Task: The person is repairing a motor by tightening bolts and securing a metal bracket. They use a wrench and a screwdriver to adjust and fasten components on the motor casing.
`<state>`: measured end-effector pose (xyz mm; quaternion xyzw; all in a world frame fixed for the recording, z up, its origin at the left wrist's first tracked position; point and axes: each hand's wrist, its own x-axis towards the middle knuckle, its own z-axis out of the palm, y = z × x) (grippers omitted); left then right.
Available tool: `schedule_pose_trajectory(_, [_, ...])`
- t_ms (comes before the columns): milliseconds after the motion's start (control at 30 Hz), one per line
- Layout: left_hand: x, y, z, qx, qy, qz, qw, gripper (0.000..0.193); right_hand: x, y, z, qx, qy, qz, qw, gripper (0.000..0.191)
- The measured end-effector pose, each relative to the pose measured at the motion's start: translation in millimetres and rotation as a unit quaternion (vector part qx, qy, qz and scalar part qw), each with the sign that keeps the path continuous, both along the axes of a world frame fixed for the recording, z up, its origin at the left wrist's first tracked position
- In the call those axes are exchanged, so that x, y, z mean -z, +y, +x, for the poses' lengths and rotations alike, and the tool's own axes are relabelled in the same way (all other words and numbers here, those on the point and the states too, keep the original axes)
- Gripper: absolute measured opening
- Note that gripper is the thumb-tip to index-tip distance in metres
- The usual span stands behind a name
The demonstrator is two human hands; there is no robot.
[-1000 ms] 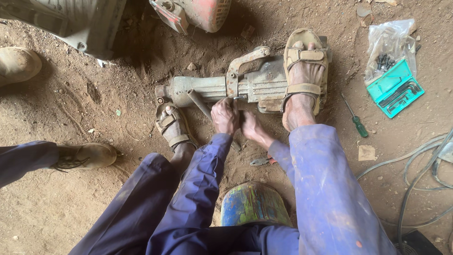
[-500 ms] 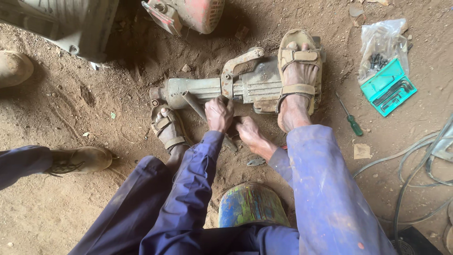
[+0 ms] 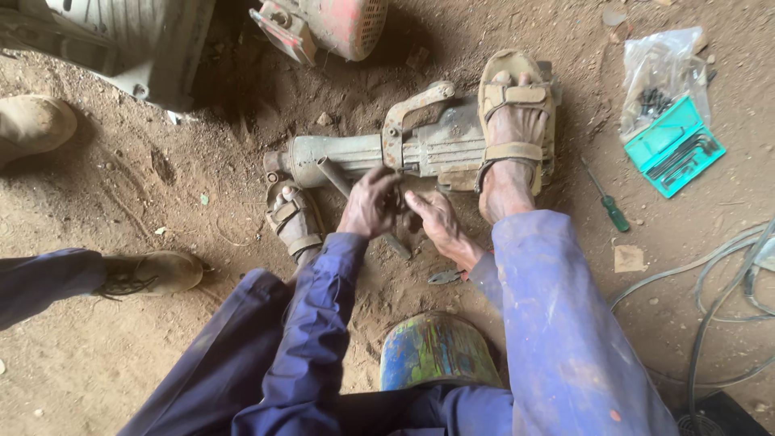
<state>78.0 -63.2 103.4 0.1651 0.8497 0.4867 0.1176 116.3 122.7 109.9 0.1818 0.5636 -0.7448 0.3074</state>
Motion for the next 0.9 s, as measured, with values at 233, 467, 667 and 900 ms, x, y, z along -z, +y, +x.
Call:
schedule_pose_trajectory(233, [-24, -5, 10, 0.113, 0.096, -0.101, 0.984, 0.035, 5, 26, 15, 0.045, -0.044, -0.134, 0.989, 0.034])
schedule_pose_trajectory(467, [8, 5, 5, 0.052, 0.191, -0.094, 0.976, 0.016, 20, 36, 63, -0.079, -0.052, 0.087, 0.992, 0.022])
schedule_pose_trajectory(667, [43, 35, -66, -0.168, 0.015, -0.169, 0.971, 0.027, 38, 51, 121, -0.228, -0.091, 0.167, 0.955, 0.018])
schedule_pose_trajectory(900, [29, 49, -87, -0.204, -0.112, -0.205, 0.951, 0.025, 32, 56, 130, -0.223, -0.104, 0.165, 0.955, 0.018])
